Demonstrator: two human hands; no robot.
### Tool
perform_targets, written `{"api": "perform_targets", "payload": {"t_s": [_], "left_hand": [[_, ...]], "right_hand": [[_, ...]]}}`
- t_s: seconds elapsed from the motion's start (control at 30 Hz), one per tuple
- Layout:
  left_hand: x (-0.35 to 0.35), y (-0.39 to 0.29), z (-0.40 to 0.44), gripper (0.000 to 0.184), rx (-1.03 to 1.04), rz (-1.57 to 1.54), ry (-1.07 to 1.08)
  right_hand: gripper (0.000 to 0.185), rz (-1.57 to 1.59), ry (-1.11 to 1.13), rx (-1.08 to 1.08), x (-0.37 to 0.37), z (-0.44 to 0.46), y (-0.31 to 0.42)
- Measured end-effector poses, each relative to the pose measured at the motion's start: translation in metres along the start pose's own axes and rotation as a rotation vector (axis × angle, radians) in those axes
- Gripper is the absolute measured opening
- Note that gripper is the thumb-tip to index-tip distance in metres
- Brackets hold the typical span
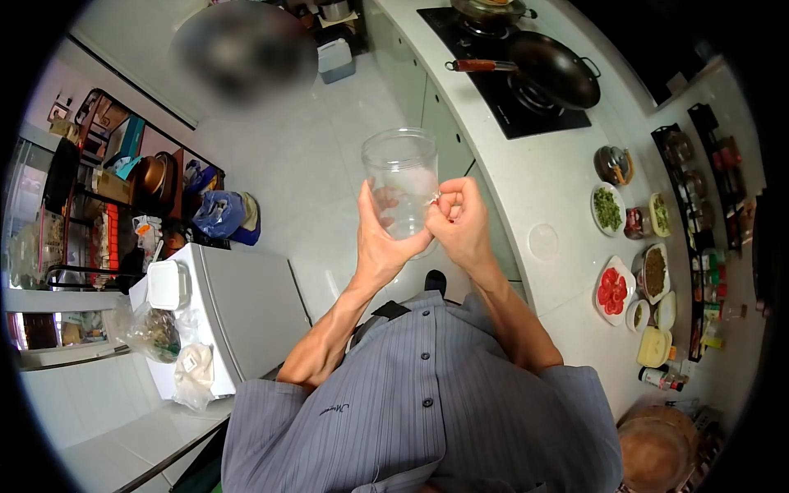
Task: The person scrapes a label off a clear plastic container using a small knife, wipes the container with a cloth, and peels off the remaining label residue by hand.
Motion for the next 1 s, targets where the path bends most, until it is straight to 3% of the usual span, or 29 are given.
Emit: {"api": "perform_targets", "payload": {"t_s": [0.27, 0.37, 0.57, 0.63, 0.77, 0.87, 0.93, 1.0], "left_hand": [[-0.003, 0.010, -0.002, 0.123, -0.065, -0.041, 0.018], [-0.002, 0.006, -0.004, 0.124, 0.017, -0.020, 0.017], [-0.003, 0.010, 0.001, 0.123, -0.036, -0.067, 0.046], [-0.002, 0.010, 0.003, 0.123, -0.090, -0.061, 0.026], [-0.002, 0.009, 0.003, 0.126, -0.070, -0.052, 0.019], [-0.004, 0.004, 0.006, 0.126, -0.039, 0.008, 0.017], [-0.002, 0.004, 0.005, 0.126, -0.107, -0.051, 0.013], [-0.003, 0.010, 0.005, 0.127, -0.131, -0.073, 0.021]], "right_hand": [[0.024, 0.062, 0.037, 0.071, 0.004, -0.002, 0.000], [0.022, -0.072, 0.052, 0.042, 0.003, -0.001, 0.003], [0.021, 0.117, 0.026, 0.078, 0.001, 0.005, -0.018], [0.020, -0.002, 0.124, -0.004, 0.004, 0.005, -0.004], [0.022, -0.272, 0.076, -0.113, 0.005, 0.004, 0.012], [0.028, -0.138, 0.101, -0.045, 0.004, 0.008, -0.005], [0.035, 0.102, 0.099, 0.141, 0.005, 0.006, -0.017], [0.034, 0.080, 0.133, 0.093, 0.004, 0.005, -0.010]]}}
Point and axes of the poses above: each hand's wrist, its own z-axis towards the middle knuckle, its own x-axis out of the palm, y = z × x, the point moved 6 cm from there along z, towards the middle knuckle, and after that the axes turned 2 degrees about -y, right-handed, at the moved point
